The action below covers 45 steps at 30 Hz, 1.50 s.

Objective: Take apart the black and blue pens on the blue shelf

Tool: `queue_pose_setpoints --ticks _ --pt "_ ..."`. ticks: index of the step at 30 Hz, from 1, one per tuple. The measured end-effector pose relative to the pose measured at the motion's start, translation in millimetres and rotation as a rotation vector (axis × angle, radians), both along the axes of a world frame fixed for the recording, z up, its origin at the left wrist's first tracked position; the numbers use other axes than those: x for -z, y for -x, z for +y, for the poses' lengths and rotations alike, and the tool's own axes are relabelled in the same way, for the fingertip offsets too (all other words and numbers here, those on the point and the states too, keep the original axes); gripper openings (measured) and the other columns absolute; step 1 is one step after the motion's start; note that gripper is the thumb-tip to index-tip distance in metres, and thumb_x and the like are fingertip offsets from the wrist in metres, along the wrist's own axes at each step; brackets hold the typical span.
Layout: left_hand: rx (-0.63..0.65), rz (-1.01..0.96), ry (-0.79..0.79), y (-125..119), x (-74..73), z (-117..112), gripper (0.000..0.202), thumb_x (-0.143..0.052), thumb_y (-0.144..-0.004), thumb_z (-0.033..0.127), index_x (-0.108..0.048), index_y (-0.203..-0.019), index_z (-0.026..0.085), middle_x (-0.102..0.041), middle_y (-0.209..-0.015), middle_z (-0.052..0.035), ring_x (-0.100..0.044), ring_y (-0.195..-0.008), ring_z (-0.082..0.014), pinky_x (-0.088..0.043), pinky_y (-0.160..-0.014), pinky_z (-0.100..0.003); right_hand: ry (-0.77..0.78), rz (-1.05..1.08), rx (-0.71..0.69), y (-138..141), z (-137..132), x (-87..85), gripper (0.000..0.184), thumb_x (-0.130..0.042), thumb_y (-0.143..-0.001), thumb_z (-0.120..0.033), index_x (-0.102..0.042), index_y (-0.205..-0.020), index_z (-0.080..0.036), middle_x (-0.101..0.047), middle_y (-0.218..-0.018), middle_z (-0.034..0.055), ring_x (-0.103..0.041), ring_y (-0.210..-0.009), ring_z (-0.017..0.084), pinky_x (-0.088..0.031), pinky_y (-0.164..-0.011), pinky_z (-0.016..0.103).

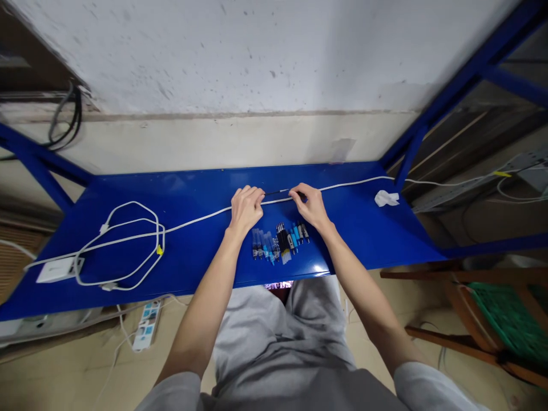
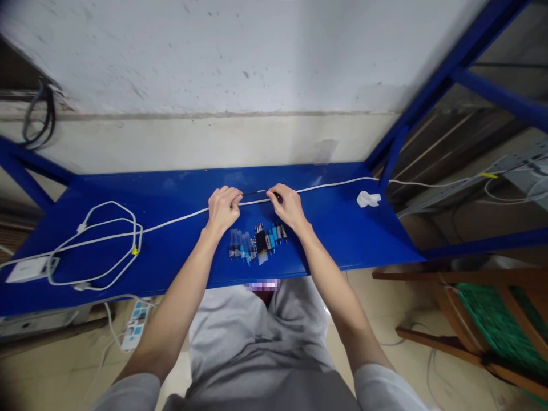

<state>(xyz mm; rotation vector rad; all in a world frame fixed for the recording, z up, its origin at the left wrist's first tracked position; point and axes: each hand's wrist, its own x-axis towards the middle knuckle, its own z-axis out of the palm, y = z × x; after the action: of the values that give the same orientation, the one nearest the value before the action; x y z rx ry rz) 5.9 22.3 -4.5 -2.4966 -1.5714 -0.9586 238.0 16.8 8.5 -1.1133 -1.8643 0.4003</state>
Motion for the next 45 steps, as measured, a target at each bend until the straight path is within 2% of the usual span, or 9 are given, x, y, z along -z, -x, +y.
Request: queue_pose_setpoints --ticks 7,14,18,22,25,28,32,39,45 --pt "0.017 -0.018 -0.003 -2 3.2 1 0.025 -0.044 -0.100 0.019 -0.066 -0.089 0.020 -0.072 -0.089 -0.0062 -0.063 -0.088 -0.0247 -0.039 -0.078 -0.038 0.101 -0.092 -0.058 7 -6 -1.2 0.042 -0.047 -0.105 -0.049 -0.068 -0.085 -0.019 -0.069 -0.083 0.0045 -0.058 -0.071 0.016 -0.036 -0.067 0.028" --pt "0.018 -0.023 0.018 -2 3.8 3 0.025 -0.043 -0.100 0.018 -0.065 -0.089 0.020 -0.072 -0.088 -0.0062 -0.064 -0.088 -0.0244 -0.040 -0.077 -0.037 0.145 -0.257 -0.078 10 -12 -4.2 0.055 -0.044 -0.105 -0.055 -0.060 -0.068 -0.019 -0.051 -0.058 -0.0019 -0.041 -0.054 0.012 -0.026 -0.060 0.028" --pt "0.009 -0.017 0.033 -2 3.6 3 0.025 -0.043 -0.100 0.018 -0.066 -0.090 0.020 -0.073 -0.089 -0.0060 -0.065 -0.088 -0.0243 -0.040 -0.077 -0.037 0.172 -0.221 -0.035 10 -10 -0.8 0.059 -0.044 -0.104 -0.060 -0.064 -0.067 -0.018 -0.051 -0.054 -0.0018 -0.043 -0.052 0.012 -0.028 -0.061 0.027" --pt "0.008 -0.025 0.050 -2 3.1 3 0.026 -0.042 -0.100 0.018 -0.067 -0.091 0.021 -0.073 -0.091 -0.0070 -0.065 -0.090 -0.0247 -0.041 -0.078 -0.037 0.180 -0.138 -0.098 9 -9 0.4 0.048 -0.047 -0.104 -0.057 -0.074 -0.094 -0.020 -0.071 -0.078 0.0023 -0.055 -0.062 0.015 -0.036 -0.066 0.026" --pt "-0.003 -0.028 0.060 -1 2.8 3 0.026 -0.042 -0.100 0.017 -0.066 -0.091 0.021 -0.073 -0.091 -0.0074 -0.066 -0.091 -0.0251 -0.041 -0.079 -0.037 0.225 -0.069 -0.129 10 -10 -0.8 0.038 -0.053 -0.101 -0.056 -0.069 -0.111 -0.022 -0.070 -0.075 -0.0004 -0.055 -0.060 0.015 -0.039 -0.066 0.026" --pt "-0.016 -0.021 0.073 0 2.7 3 0.025 -0.042 -0.099 0.018 -0.066 -0.091 0.021 -0.073 -0.092 -0.0075 -0.066 -0.091 -0.0251 -0.041 -0.079 -0.038 0.316 0.055 -0.158 11 -10 -2.3 0.037 -0.063 -0.095 -0.058 -0.066 -0.099 -0.022 -0.062 -0.062 -0.0041 -0.055 -0.055 0.015 -0.042 -0.062 0.026" --pt "-0.014 -0.015 0.075 -1 2.7 4 0.025 -0.042 -0.099 0.016 -0.065 -0.091 0.021 -0.073 -0.093 -0.0072 -0.066 -0.092 -0.0249 -0.041 -0.079 -0.037 0.337 0.109 -0.193 8 -7 -7.9 0.041 -0.071 -0.088 -0.058 -0.069 -0.077 -0.019 -0.066 -0.063 0.0000 -0.059 -0.058 0.016 -0.044 -0.063 0.028" --pt "0.000 -0.019 0.057 -4 1.5 3 0.024 -0.044 -0.097 0.014 -0.066 -0.091 0.021 -0.073 -0.090 -0.0069 -0.066 -0.090 -0.0243 -0.041 -0.078 -0.037 0.330 0.007 -0.336 -1 -15 -25.0 0.018 -0.069 -0.094 -0.035 -0.077 -0.093 -0.020 -0.078 -0.089 0.0059 -0.072 -0.085 0.021 -0.050 -0.084 0.032" --pt "0.011 -0.041 0.063 -6 -0.7 2 0.025 -0.043 -0.097 0.015 -0.066 -0.090 0.021 -0.073 -0.089 -0.0072 -0.066 -0.089 -0.0243 -0.041 -0.077 -0.037 0.426 -0.107 -0.429 0 -23 -30.2 0.010 -0.073 -0.090 -0.026 -0.075 -0.084 -0.018 -0.077 -0.082 0.0040 -0.072 -0.078 0.020 -0.051 -0.077 0.029"
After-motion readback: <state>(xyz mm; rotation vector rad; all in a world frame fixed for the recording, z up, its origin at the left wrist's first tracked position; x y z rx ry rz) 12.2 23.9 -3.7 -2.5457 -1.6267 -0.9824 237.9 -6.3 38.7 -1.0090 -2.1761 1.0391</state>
